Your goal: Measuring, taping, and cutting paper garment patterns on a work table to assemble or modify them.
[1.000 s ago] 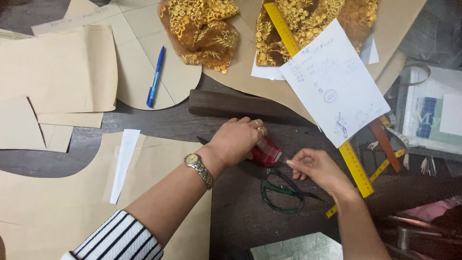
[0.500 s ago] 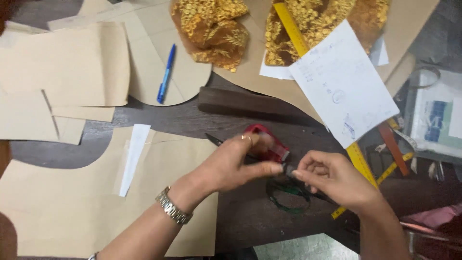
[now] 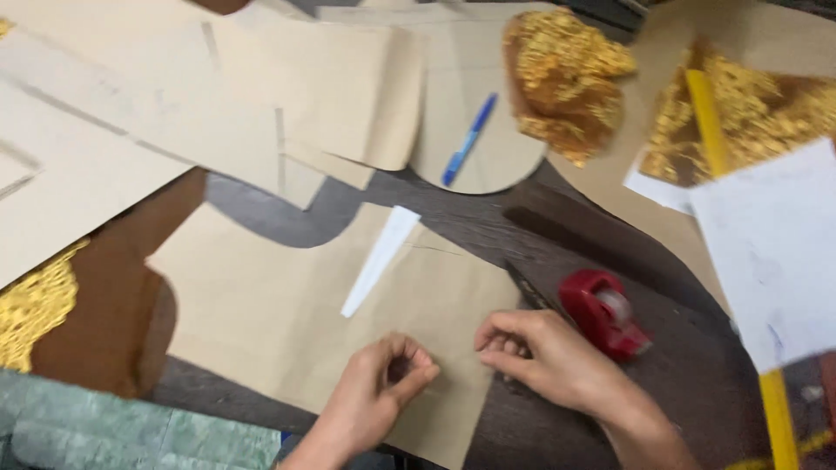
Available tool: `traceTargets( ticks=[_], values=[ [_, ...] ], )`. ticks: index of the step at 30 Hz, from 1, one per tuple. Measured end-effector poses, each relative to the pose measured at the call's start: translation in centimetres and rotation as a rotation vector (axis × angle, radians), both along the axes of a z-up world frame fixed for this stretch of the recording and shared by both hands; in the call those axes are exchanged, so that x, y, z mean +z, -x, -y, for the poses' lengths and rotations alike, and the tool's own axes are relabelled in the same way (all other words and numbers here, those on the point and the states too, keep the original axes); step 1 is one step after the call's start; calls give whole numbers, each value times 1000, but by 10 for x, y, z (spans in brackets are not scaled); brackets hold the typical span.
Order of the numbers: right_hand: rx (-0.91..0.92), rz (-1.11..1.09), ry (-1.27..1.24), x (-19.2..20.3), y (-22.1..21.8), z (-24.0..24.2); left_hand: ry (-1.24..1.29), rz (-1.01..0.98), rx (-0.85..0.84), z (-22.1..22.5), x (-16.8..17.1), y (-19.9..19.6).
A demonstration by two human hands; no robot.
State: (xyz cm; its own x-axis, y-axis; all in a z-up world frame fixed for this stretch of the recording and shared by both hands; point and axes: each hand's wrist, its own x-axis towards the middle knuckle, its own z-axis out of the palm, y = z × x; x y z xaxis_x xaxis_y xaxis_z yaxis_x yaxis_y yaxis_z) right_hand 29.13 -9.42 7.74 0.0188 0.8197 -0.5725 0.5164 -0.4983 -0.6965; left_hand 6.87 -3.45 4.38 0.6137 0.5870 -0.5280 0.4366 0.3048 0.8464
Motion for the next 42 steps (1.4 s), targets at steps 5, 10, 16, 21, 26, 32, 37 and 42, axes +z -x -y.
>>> traceTargets(
  ticks=[5,10,16,21,26,32,37,42],
  values=[
    [68,-50,146,-6,43,-43,237,-122,436,11,-15,44],
    [155,-23,72,-21,54,-73,307,-15,673,10,-34,58],
    [166,-100,-23,-17,64,-105,379,64,904,-11,-30,53],
    [151,-4,13,-17,67,-125,311,64,953,-25,-25,43],
    [59,-36,51,-24,68,-133,265,-93,912,-34,-18,36],
    [118,72,47,-26,69,-134,91,-259,769,-33,-20,35],
    [110,59,10,-37,69,-131,-51,-295,686,-31,-28,35],
    [91,74,33,-26,76,-133,65,-330,677,-41,-12,37]
  ],
)
